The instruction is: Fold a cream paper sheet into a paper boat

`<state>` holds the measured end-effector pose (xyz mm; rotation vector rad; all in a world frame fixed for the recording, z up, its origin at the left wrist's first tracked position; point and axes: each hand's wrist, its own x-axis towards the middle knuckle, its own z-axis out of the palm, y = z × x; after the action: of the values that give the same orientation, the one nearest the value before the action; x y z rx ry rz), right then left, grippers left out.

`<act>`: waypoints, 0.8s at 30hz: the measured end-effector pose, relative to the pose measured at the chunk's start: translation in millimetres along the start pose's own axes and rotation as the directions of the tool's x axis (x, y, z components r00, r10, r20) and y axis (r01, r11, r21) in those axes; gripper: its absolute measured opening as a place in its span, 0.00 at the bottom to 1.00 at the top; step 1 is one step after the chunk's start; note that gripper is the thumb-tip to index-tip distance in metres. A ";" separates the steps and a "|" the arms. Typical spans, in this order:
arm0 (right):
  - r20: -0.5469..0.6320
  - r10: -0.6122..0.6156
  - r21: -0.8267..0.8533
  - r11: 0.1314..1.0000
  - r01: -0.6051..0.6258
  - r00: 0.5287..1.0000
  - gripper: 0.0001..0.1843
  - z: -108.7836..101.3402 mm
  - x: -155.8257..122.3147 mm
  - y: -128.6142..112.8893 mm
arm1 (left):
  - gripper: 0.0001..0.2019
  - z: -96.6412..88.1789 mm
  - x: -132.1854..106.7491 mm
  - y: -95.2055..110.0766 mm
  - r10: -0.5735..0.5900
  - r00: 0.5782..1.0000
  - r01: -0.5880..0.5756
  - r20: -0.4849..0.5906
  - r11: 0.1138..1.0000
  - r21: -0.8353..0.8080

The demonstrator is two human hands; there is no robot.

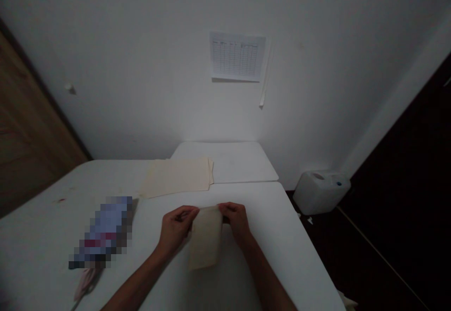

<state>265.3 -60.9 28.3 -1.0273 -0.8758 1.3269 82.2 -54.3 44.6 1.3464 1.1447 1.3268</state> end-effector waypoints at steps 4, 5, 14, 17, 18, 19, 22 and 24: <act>-0.022 0.008 0.021 1.000 -0.008 1.000 0.16 -0.3 0.0 -1.1 | 0.15 0.5 -0.8 3.2 -0.035 0.999 0.035 0.018 0.999 -0.010; -0.026 0.008 0.021 1.000 -0.008 1.000 0.16 -0.4 0.1 -0.7 | 0.15 0.6 -1.0 4.0 -0.043 0.999 0.043 0.021 0.999 -0.008; -0.033 -0.113 -0.186 0.977 0.105 0.993 0.19 -3.2 -0.2 2.3 | 0.16 0.7 -1.3 2.5 -0.071 0.997 0.072 0.044 0.997 -0.017; -0.048 -0.201 -0.300 0.937 0.178 0.978 0.18 -5.4 0.2 2.1 | 0.17 2.3 -1.1 -0.3 -0.095 0.993 0.099 0.073 0.994 -0.048; -0.049 -0.223 -0.318 0.928 0.196 0.974 0.18 -6.2 0.7 2.6 | 0.18 2.9 -1.1 -1.2 -0.098 0.992 0.103 0.077 0.993 -0.056; -0.048 -0.236 -0.323 0.923 0.209 0.971 0.18 -7.1 1.4 3.3 | 0.19 3.5 -1.2 -2.0 -0.100 0.992 0.105 0.073 0.993 -0.062; -0.050 -0.246 -0.313 0.924 0.218 0.968 0.17 -9.2 3.4 5.8 | 0.19 4.8 -1.3 -4.0 -0.107 0.993 0.110 0.046 0.992 -0.055; -0.049 -0.243 -0.314 0.924 0.216 0.969 0.17 -9.6 4.0 6.3 | 0.19 5.0 -1.0 -5.1 -0.110 0.993 0.112 0.050 0.993 -0.042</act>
<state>272.4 -58.0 19.0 -1.1716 -1.1235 0.9586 87.1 -54.4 39.4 1.2569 1.1350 1.2273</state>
